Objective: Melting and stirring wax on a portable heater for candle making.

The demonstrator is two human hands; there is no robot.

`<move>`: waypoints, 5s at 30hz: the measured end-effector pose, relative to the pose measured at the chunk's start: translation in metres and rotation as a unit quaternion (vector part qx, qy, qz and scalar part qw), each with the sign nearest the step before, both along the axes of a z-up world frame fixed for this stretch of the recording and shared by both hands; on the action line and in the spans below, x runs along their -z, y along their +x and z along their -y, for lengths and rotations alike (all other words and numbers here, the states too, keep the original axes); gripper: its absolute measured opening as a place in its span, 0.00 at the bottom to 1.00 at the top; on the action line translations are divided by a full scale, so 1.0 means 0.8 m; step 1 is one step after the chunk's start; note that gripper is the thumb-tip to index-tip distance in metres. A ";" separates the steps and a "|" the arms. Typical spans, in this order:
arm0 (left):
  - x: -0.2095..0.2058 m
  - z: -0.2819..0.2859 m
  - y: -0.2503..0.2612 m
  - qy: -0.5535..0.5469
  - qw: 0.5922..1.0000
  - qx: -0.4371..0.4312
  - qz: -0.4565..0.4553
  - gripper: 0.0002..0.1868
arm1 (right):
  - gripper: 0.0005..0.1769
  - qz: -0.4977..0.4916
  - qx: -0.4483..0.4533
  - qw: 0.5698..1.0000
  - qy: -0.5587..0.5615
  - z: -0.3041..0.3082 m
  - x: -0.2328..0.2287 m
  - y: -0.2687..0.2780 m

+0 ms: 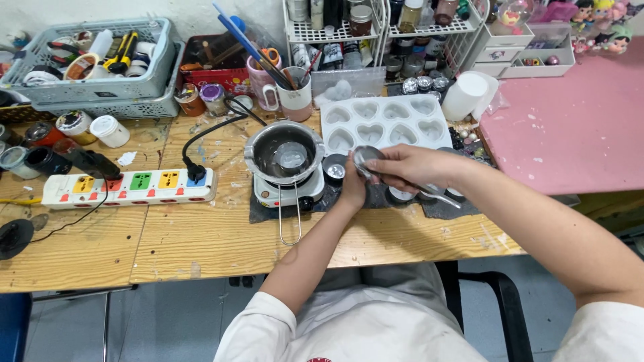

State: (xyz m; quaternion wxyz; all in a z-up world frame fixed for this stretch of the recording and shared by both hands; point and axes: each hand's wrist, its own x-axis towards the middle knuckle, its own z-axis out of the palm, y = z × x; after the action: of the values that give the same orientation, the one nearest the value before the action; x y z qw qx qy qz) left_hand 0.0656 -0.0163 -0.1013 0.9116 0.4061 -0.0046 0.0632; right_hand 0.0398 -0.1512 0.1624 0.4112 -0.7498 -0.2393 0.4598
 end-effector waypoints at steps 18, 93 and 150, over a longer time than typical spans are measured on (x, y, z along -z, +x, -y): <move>-0.063 -0.003 -0.033 -0.044 0.996 0.046 0.059 0.32 | 0.32 0.610 -0.083 0.779 -0.118 -0.144 -0.055 -0.024; -0.091 -0.004 -0.053 -0.025 0.996 0.061 0.052 0.36 | 0.22 -0.014 0.096 0.995 -0.010 0.005 -0.014 -0.004; -0.197 0.002 -0.122 0.479 0.877 -0.039 0.018 0.21 | 0.13 0.434 0.248 0.866 0.015 0.071 0.091 -0.025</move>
State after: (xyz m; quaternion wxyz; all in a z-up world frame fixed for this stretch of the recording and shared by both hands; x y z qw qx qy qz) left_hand -0.0322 -0.0178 0.0561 0.6025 0.7916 -0.0349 0.0958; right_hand 0.0201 -0.2082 0.0898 0.3773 -0.9021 -0.2068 -0.0326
